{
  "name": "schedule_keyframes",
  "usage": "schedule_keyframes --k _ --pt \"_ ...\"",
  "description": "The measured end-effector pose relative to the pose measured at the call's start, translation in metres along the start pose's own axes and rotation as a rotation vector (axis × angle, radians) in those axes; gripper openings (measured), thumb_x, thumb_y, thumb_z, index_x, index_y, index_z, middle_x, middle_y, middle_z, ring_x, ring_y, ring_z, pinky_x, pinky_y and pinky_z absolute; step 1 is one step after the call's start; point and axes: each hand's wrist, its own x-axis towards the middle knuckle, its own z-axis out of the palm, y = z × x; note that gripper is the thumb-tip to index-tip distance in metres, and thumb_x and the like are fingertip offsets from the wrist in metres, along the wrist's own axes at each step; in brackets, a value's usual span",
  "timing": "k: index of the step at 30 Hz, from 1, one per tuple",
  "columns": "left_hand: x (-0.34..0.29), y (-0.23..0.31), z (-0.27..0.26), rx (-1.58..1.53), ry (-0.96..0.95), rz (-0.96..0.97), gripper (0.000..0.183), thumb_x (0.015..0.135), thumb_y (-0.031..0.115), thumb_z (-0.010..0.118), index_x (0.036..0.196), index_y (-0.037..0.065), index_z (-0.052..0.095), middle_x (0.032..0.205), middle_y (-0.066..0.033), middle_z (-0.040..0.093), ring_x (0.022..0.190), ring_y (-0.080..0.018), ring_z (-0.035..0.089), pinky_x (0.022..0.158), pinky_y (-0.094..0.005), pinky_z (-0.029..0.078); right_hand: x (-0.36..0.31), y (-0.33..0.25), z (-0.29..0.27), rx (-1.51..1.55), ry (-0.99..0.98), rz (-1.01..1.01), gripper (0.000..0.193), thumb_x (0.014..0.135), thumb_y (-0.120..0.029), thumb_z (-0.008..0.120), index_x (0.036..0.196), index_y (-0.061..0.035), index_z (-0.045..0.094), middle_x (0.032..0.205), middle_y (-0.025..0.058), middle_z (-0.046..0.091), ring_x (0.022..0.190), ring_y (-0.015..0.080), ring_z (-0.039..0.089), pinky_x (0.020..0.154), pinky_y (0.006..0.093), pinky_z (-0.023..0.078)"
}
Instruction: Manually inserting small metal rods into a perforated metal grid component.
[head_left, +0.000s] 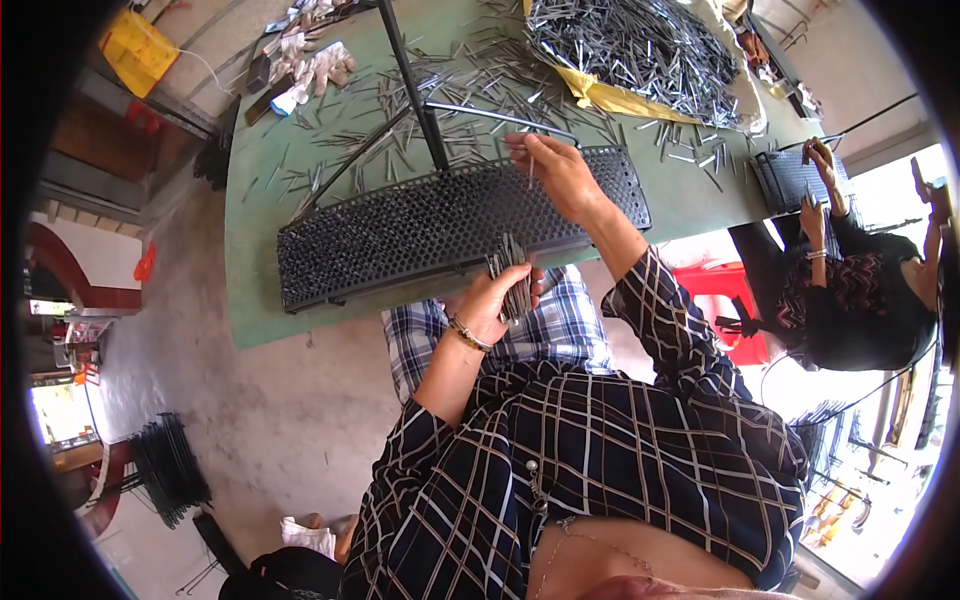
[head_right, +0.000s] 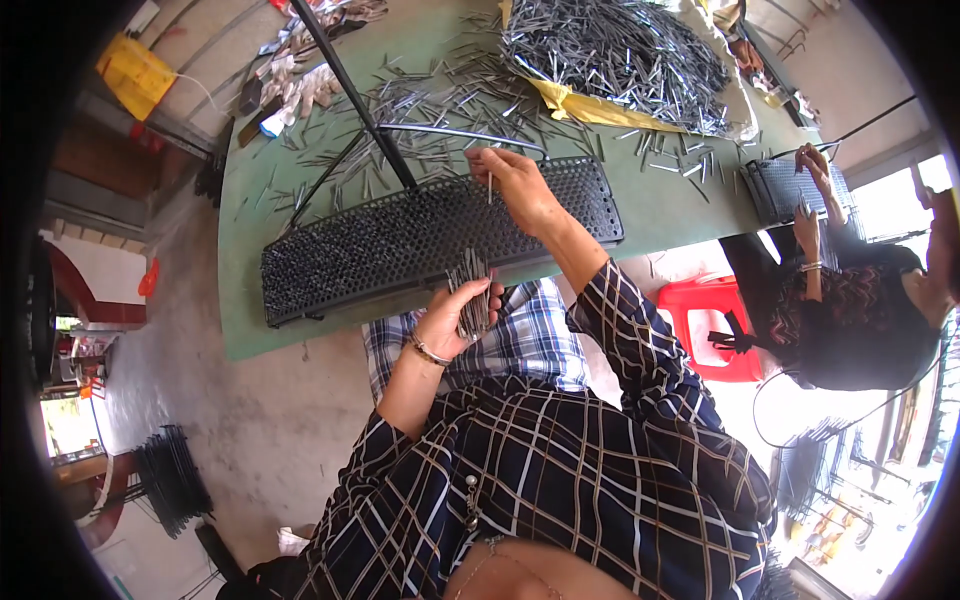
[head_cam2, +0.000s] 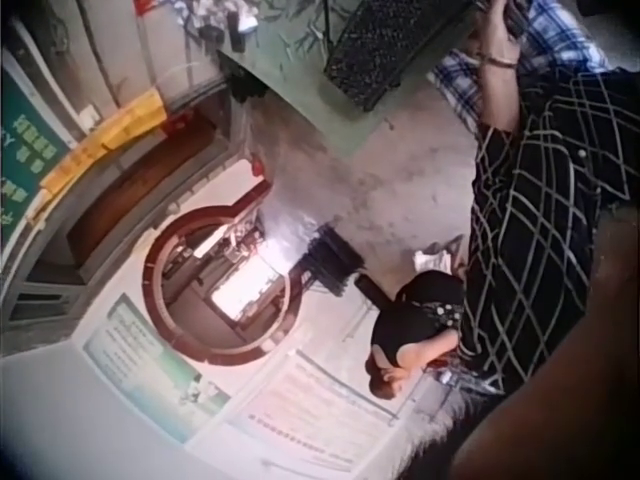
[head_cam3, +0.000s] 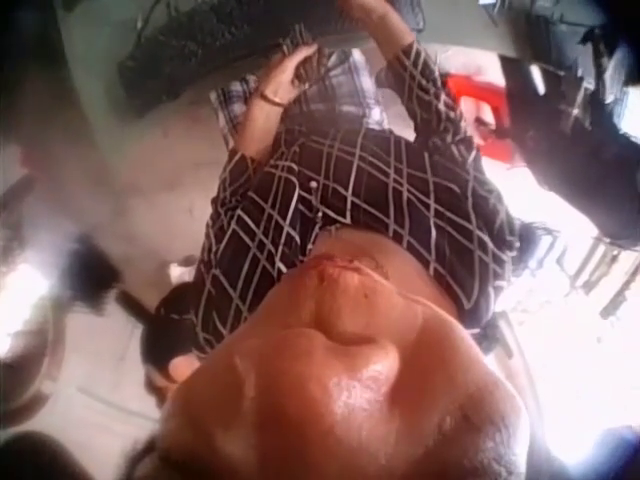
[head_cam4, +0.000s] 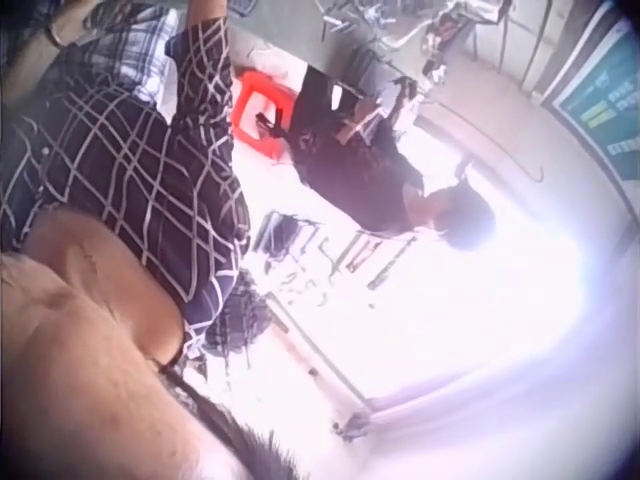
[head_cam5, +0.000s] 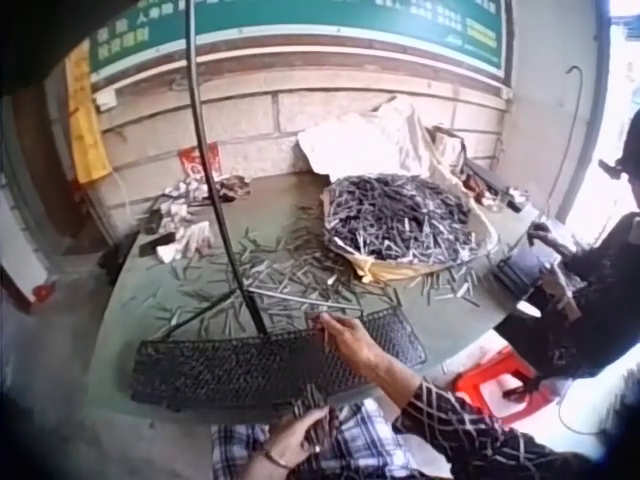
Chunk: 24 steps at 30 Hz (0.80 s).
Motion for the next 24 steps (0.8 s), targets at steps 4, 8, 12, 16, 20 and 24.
schedule_keyframes --k 4,8,12,16,20,24 --pt "-0.003 -0.001 -0.001 0.024 0.003 0.011 0.025 0.086 0.014 0.057 0.108 0.003 0.057 0.086 -0.0070 0.063 0.073 -0.0137 0.062 0.061 -0.0269 0.053 0.003 -0.002 0.007 -0.858 0.007 -0.395 0.028 0.094 -0.023 0.048 0.110 -0.0042 0.062 0.079 0.0014 0.046 0.071 0.0121 0.043 0.066 0.0240 0.036" --pt "-0.005 0.002 0.002 0.007 -0.018 0.030 0.026 0.086 0.015 0.056 0.108 0.001 0.057 0.090 -0.0074 0.062 0.075 -0.0134 0.060 0.062 -0.0267 0.053 0.001 0.004 0.000 -1.002 0.018 -0.504 0.025 0.092 -0.018 0.051 0.109 -0.0026 0.061 0.076 0.0060 0.045 0.071 0.0149 0.045 0.065 0.0280 0.038" --pt "-0.002 0.002 0.000 -0.029 -0.009 0.007 0.026 0.086 0.015 0.057 0.107 0.001 0.057 0.089 -0.0068 0.063 0.074 -0.0129 0.060 0.062 -0.0264 0.053 0.004 0.002 0.003 -1.077 0.021 -0.639 0.024 0.089 -0.015 0.054 0.108 -0.0007 0.059 0.082 0.0121 0.050 0.074 0.0246 0.052 0.067 0.0322 0.042" --pt "-0.004 0.003 0.002 0.017 0.026 0.004 0.025 0.085 0.014 0.058 0.106 0.001 0.057 0.088 -0.0062 0.063 0.073 -0.0130 0.061 0.061 -0.0258 0.052 0.007 0.007 0.004 -1.119 -0.004 -0.702 0.026 0.088 -0.013 0.054 0.111 -0.0015 0.057 0.086 0.0135 0.051 0.076 0.0291 0.053 0.070 0.0346 0.043" --pt "0.000 0.002 -0.004 0.055 -0.011 0.019 0.025 0.084 0.013 0.059 0.106 0.001 0.057 0.088 -0.0062 0.063 0.074 -0.0133 0.061 0.062 -0.0262 0.052 0.010 0.008 0.003 -1.097 -0.002 -0.742 0.027 0.088 -0.012 0.054 0.113 -0.0023 0.056 0.087 0.0143 0.051 0.077 0.0312 0.054 0.070 0.0357 0.044" --pt "0.001 -0.001 -0.007 0.037 -0.020 0.032 0.025 0.084 0.013 0.059 0.106 0.001 0.057 0.087 -0.0065 0.062 0.074 -0.0138 0.061 0.062 -0.0270 0.052 0.011 0.009 0.003 -1.148 -0.017 -0.727 0.027 0.087 -0.012 0.055 0.113 -0.0033 0.055 0.089 0.0145 0.052 0.079 0.0326 0.055 0.070 0.0371 0.044"
